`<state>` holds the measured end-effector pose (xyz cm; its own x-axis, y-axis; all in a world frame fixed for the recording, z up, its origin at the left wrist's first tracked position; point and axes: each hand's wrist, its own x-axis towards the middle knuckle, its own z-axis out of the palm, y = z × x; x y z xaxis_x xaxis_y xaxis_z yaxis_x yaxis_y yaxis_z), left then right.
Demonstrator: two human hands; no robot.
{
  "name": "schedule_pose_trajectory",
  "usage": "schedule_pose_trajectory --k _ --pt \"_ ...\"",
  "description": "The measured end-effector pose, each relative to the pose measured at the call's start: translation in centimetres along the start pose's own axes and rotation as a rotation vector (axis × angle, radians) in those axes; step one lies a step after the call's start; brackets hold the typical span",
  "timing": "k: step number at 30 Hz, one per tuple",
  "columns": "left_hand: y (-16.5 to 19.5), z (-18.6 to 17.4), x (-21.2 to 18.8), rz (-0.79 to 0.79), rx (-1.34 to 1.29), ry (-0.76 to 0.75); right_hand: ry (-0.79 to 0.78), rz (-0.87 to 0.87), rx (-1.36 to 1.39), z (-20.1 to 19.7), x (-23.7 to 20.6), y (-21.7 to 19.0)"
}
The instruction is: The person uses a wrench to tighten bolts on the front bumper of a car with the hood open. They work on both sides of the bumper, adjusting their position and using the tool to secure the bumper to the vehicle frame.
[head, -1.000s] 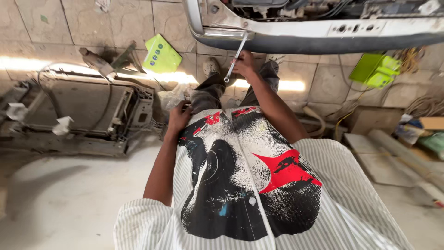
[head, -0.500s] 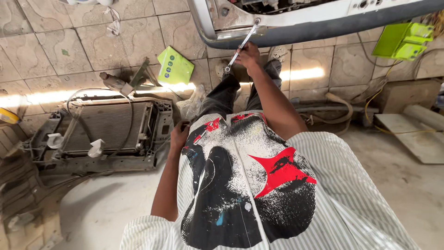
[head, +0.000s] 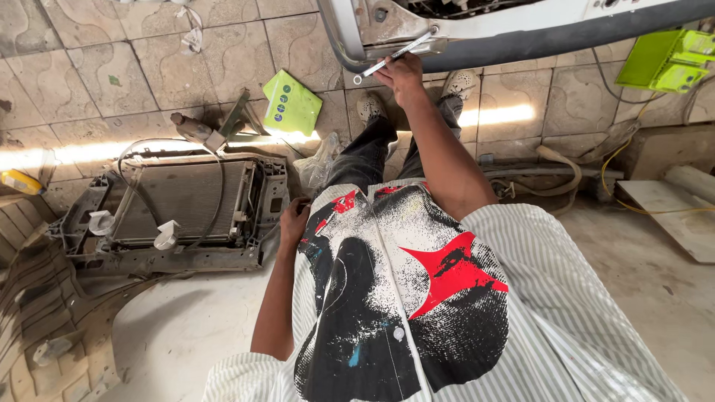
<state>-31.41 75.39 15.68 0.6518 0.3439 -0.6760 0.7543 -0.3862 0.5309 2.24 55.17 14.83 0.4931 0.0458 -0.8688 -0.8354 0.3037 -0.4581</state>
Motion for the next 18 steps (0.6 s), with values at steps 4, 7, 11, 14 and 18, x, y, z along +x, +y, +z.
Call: schedule_pose_trajectory --k 4,7,11,14,18 --pt "-0.4 0.1 -0.3 0.015 -0.041 -0.01 0.019 0.002 0.062 0.3 0.1 0.1" --pt "-0.8 0.3 -0.5 0.029 -0.066 -0.019 0.045 -0.047 0.051 0.2 0.1 0.2" --pt "-1.2 0.6 -0.7 0.002 -0.132 -0.021 0.061 -0.07 0.014 0.3 0.1 0.3" --pt "-1.2 0.7 -0.9 0.006 -0.053 -0.024 0.066 -0.087 -0.051 0.4 0.1 0.2" --pt "-1.2 0.9 -1.0 -0.016 -0.115 -0.023 0.074 -0.071 0.004 0.5 0.3 0.0"
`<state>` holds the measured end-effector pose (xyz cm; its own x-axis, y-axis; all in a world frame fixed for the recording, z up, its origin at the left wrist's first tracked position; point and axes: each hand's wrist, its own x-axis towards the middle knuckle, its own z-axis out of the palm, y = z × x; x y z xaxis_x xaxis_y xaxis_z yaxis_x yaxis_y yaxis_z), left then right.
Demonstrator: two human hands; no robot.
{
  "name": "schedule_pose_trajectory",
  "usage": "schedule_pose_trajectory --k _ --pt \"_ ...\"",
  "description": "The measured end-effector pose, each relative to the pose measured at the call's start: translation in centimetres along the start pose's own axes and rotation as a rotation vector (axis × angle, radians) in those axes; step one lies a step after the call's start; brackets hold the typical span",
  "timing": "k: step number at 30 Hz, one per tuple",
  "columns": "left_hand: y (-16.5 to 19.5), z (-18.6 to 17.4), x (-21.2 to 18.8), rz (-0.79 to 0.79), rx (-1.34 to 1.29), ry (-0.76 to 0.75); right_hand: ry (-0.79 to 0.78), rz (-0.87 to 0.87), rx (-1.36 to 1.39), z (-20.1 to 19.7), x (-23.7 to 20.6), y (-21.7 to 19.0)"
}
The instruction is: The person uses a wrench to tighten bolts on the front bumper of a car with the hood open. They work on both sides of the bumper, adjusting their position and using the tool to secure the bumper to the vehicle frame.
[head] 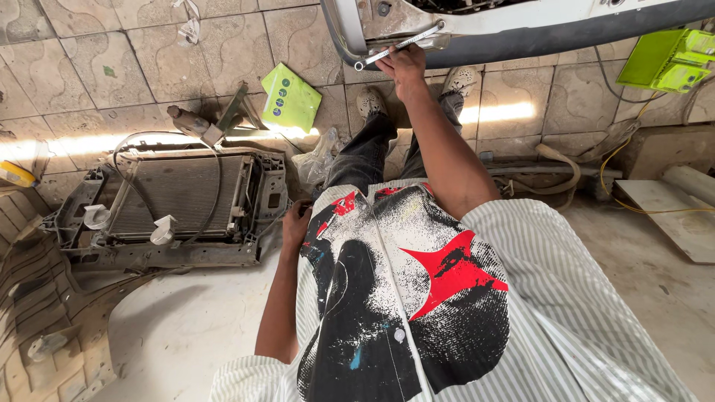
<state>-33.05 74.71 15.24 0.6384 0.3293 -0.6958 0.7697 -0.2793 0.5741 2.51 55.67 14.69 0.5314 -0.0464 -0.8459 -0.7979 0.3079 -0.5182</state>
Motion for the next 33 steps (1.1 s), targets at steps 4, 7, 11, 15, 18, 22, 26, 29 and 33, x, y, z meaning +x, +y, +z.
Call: schedule_pose_trajectory --k 4,7,11,15,18,22,26,29,33 --pt "0.0 0.2 -0.2 0.012 0.022 0.015 0.0 0.003 -0.027 0.0 0.1 -0.1" --pt "-0.1 0.3 -0.3 -0.009 0.036 0.015 -0.016 0.004 0.027 0.1 0.2 -0.2" --pt "-0.4 0.4 -0.7 -0.011 0.051 0.043 0.071 0.093 0.143 0.8 0.6 -0.5" --pt "-0.7 0.4 -1.2 0.0 0.02 0.054 0.046 0.105 0.333 1.7 1.3 -1.1" --pt "-0.9 0.3 -1.6 -0.014 -0.01 0.054 0.008 0.111 0.341 1.9 1.6 -1.2" --pt "-0.9 0.3 -1.8 -0.016 -0.046 0.048 0.006 0.089 0.228 1.4 1.4 -0.6" --pt "-1.0 0.4 -1.9 0.001 0.042 0.07 -0.077 -0.005 0.278 1.3 1.3 0.5" --pt "-1.0 0.4 -1.9 0.035 0.047 0.067 -0.047 -0.024 0.284 1.4 1.6 0.9" --pt "-0.9 0.3 -1.7 -0.052 -0.007 0.051 -0.074 -0.016 0.135 0.6 1.7 0.6"
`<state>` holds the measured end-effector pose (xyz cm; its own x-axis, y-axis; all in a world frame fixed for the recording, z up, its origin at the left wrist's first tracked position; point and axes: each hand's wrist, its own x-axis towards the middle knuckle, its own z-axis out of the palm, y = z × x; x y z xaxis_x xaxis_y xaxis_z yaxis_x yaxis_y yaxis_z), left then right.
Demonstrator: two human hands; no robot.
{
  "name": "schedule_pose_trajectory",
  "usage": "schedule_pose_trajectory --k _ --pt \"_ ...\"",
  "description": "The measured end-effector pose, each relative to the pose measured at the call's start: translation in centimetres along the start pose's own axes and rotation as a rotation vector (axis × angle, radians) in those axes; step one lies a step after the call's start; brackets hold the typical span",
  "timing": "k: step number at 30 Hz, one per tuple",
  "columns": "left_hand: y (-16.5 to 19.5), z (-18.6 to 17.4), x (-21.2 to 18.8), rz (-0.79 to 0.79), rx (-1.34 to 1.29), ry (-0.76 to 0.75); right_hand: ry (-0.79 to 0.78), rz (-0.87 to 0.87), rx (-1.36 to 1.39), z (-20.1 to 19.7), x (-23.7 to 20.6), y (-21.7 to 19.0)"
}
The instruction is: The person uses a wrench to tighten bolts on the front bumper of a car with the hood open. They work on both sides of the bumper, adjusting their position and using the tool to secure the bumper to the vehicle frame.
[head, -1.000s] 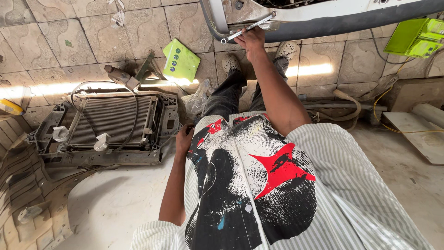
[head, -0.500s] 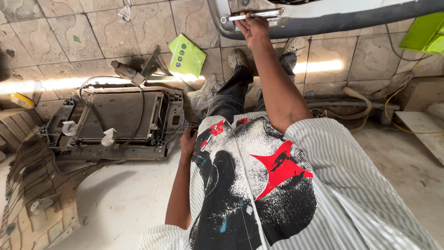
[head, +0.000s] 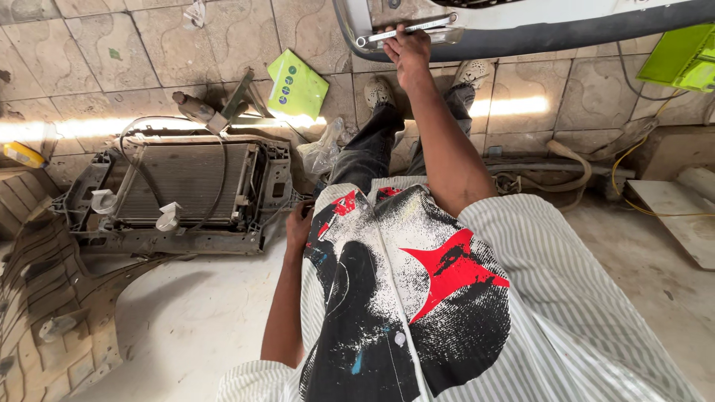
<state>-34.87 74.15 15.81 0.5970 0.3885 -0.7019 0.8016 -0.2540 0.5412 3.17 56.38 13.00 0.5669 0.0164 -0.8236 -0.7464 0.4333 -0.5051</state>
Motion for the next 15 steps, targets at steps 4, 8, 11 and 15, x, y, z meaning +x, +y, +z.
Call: schedule_pose_trajectory --k 4,8,11,15 --pt "0.4 -0.3 0.4 -0.027 0.045 -0.032 -0.025 0.024 -0.081 -0.4 -0.4 -0.4" --pt "0.8 -0.4 0.8 0.014 0.174 -0.042 0.075 0.064 -0.239 -2.1 -0.8 0.4" --pt "1.2 -0.4 1.1 0.009 0.047 -0.054 -0.057 0.022 -0.657 -6.6 -1.3 0.7" --pt "2.0 -0.2 2.1 0.05 0.122 -0.091 -0.217 0.005 -0.476 -14.5 -1.4 -2.4"
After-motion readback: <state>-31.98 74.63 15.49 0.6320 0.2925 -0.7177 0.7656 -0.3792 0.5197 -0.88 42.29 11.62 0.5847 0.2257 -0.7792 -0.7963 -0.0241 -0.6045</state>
